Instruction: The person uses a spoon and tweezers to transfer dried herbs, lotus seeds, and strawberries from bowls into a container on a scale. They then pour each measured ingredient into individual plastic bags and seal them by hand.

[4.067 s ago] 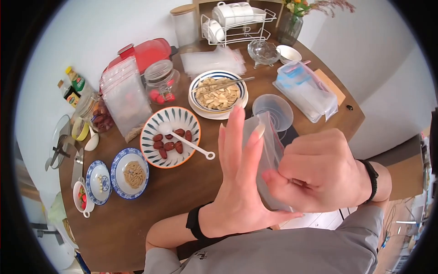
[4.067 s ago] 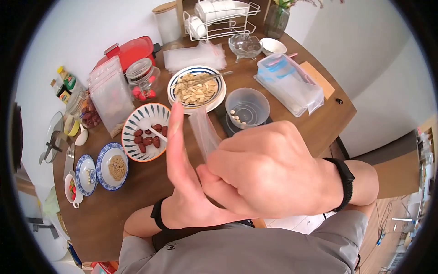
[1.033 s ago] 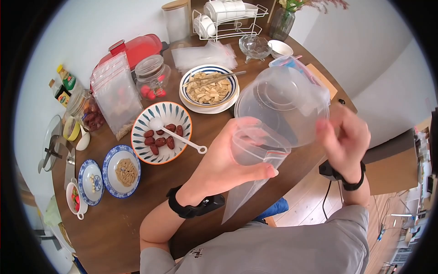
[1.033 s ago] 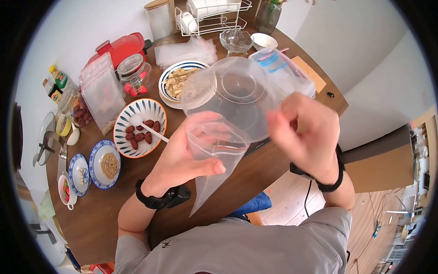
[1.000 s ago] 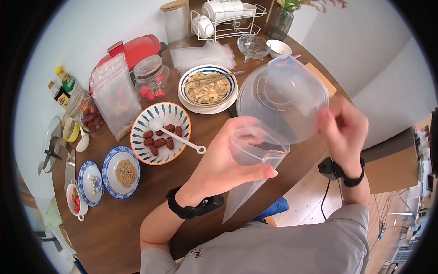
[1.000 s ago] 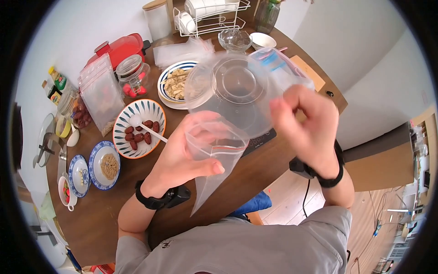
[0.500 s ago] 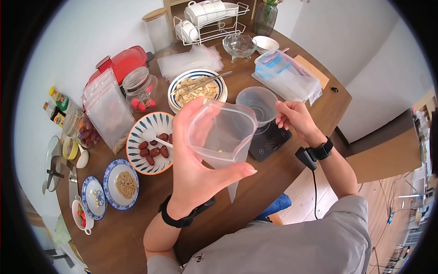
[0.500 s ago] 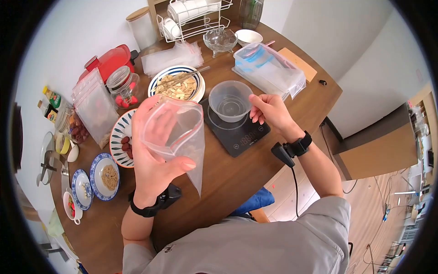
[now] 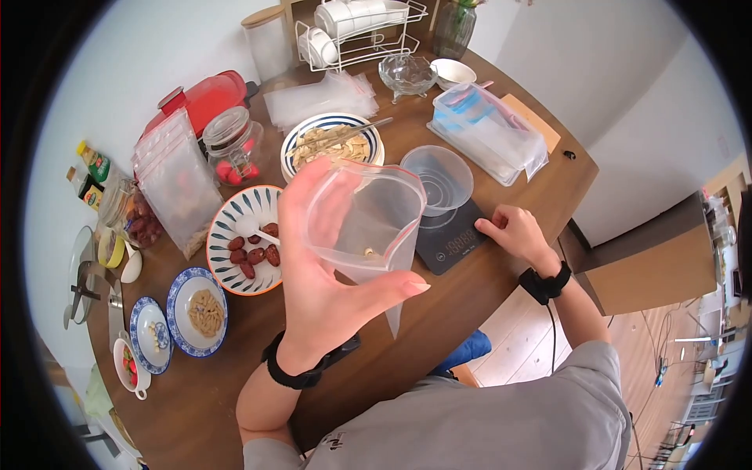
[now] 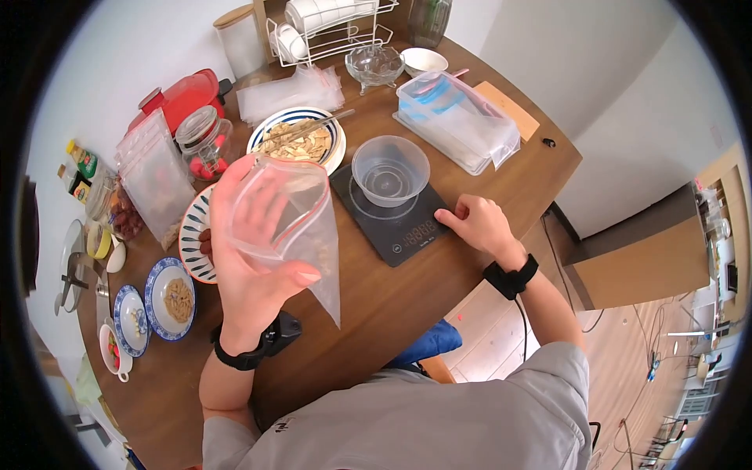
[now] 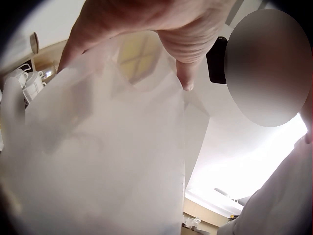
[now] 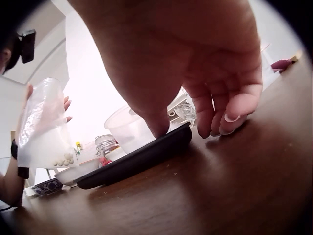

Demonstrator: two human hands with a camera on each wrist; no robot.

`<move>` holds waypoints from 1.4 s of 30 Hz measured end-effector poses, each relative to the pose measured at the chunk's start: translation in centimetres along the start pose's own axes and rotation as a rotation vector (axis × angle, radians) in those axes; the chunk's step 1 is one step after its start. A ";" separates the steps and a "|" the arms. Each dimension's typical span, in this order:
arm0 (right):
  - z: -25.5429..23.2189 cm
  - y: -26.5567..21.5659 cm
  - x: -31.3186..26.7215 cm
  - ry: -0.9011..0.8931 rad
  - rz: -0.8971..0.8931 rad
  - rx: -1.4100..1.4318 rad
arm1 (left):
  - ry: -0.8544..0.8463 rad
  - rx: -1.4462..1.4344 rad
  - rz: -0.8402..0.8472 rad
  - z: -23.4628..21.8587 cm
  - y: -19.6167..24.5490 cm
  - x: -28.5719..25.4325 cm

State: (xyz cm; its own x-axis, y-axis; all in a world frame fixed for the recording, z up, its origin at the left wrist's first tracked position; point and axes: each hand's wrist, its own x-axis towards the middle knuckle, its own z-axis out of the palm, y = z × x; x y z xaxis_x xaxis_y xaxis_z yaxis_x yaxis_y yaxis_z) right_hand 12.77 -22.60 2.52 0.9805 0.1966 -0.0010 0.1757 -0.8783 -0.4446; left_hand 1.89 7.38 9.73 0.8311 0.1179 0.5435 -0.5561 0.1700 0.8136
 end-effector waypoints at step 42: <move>-4.6 -14.3 -6.5 0.028 -0.390 1.039 | -0.321 -0.059 -0.501 -0.5 0.9 -0.8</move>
State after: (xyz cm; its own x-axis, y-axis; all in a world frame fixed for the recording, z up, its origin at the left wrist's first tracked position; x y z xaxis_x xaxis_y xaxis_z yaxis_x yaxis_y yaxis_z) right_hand 4.29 -13.36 12.97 0.8779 0.3586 0.3175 0.3265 0.0367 -0.9445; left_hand 0.79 7.91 9.92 0.9465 -0.2911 0.1389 -0.0873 0.1834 0.9792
